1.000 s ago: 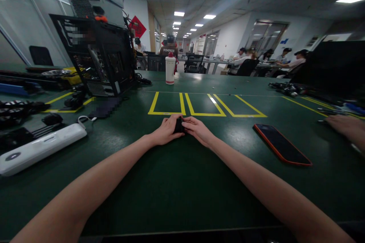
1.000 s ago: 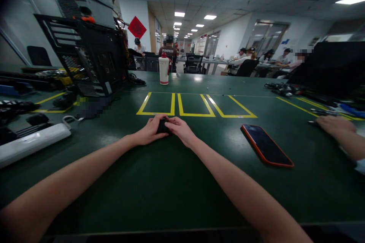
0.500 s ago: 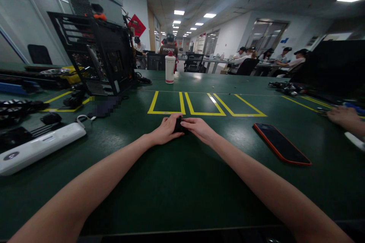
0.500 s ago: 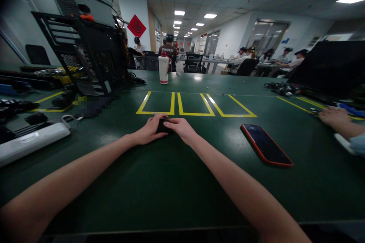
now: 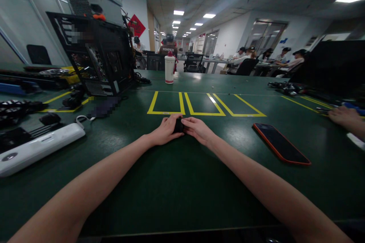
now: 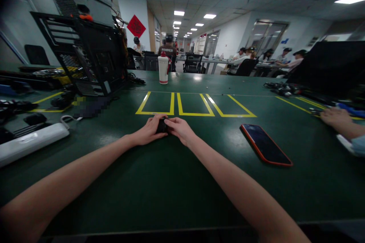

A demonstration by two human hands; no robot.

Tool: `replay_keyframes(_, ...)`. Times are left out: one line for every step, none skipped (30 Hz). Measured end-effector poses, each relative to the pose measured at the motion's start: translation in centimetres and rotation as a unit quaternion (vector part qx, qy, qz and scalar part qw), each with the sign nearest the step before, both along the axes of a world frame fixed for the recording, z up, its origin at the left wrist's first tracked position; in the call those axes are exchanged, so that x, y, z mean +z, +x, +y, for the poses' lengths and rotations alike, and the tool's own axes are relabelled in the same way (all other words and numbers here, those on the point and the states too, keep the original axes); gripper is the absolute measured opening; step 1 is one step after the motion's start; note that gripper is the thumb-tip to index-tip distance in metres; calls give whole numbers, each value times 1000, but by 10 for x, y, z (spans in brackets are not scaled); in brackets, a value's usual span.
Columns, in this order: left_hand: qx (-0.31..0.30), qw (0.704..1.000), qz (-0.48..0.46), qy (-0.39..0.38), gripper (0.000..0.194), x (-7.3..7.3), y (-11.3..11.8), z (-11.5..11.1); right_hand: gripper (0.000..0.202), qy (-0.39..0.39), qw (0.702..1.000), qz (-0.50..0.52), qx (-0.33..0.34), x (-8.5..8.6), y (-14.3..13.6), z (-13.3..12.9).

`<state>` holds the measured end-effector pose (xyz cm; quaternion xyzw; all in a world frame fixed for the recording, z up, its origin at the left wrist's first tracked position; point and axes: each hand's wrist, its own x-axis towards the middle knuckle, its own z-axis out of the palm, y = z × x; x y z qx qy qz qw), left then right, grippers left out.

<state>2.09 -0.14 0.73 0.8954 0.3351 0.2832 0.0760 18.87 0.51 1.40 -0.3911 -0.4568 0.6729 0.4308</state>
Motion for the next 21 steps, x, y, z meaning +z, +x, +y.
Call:
replay_keyframes(0, 1000, 0, 0, 60, 0, 0, 0, 23, -4, 1000, -3, 3, 0, 0, 0)
replay_keyframes(0, 1000, 1, 0, 60, 0, 0, 0, 25, -8, 1000, -5, 12, 0, 0, 1)
replay_keyframes(0, 1000, 1, 0, 60, 0, 0, 0, 26, -10, 1000, -7, 22, 1, 1, 1)
replay_keyframes(0, 1000, 2, 0, 60, 0, 0, 0, 26, -9, 999, -10, 31, 2, 1, 1)
replay_keyframes(0, 1000, 2, -1, 60, 0, 0, -1, 25, -7, 999, -12, 37, 3, 2, 1)
replay_keyframes(0, 1000, 1, -1, 60, 1, 0, -1, 24, -6, 999, -15, 38, 5, 3, 1)
replay_keyframes(-1, 1000, 1, -1, 60, 1, 0, -1, 24, -6, 999, -18, 37, 6, 3, 0)
replay_keyframes(-2, 1000, 0, -1, 60, 1, 0, -1, 24, -7, 999, -20, 36, 8, 4, 0)
replay_keyframes(-2, 1000, 1, -1, 60, 1, 0, -1, 26, -9, 999, -22, 36, 9, 4, -1)
replay_keyframes(-2, 1000, 1, -1, 60, 1, 0, -1, 28, -12, 999, -21, 37, 10, 5, -2)
replay_keyframes(-2, 1000, 1, -1, 60, 1, 0, -1, 29, -14, 999, -20, 39, 11, 5, -3)
replay_keyframes(-1, 1000, 1, -1, 59, 1, 0, -1, 30, -17, 999, -20, 40, 11, 5, -4)
replay_keyframes(0, 1000, 1, -1, 59, 1, 0, -1, 30, -18, 999, -19, 41, 11, 5, -4)
replay_keyframes(0, 1000, 1, -1, 59, 1, 0, -1, 30, -19, 999, -18, 39, 11, 4, -5)
replay_keyframes(0, 1000, 0, -1, 59, 1, 0, -1, 27, -18, 999, -18, 34, 11, 3, -5)
replay_keyframes(0, 1000, 0, 0, 59, 1, 0, -1, 24, -17, 999, -17, 28, 10, 2, -6)
replay_keyframes(-1, 1000, 0, 1, 59, 1, 0, -1, 21, -15, 1000, -16, 19, 9, 1, -6)
replay_keyframes(-2, 1000, 0, 3, 59, 1, -1, -1, 19, -11, 1000, -17, 8, 9, 0, -6)
replay_keyframes(-3, 1000, 0, 5, 59, 0, -1, -1, 18, -7, 1000, -20, -3, 8, -1, -6)
replay_keyframes(-4, 1000, 0, 6, 59, 0, -1, -1, 18, -6, 1000, -24, -11, 7, -2, -6)
replay_keyframes(-5, 1000, 0, 6, 58, 0, -1, -1, 19, -8, 999, -29, -16, 7, -2, -6)
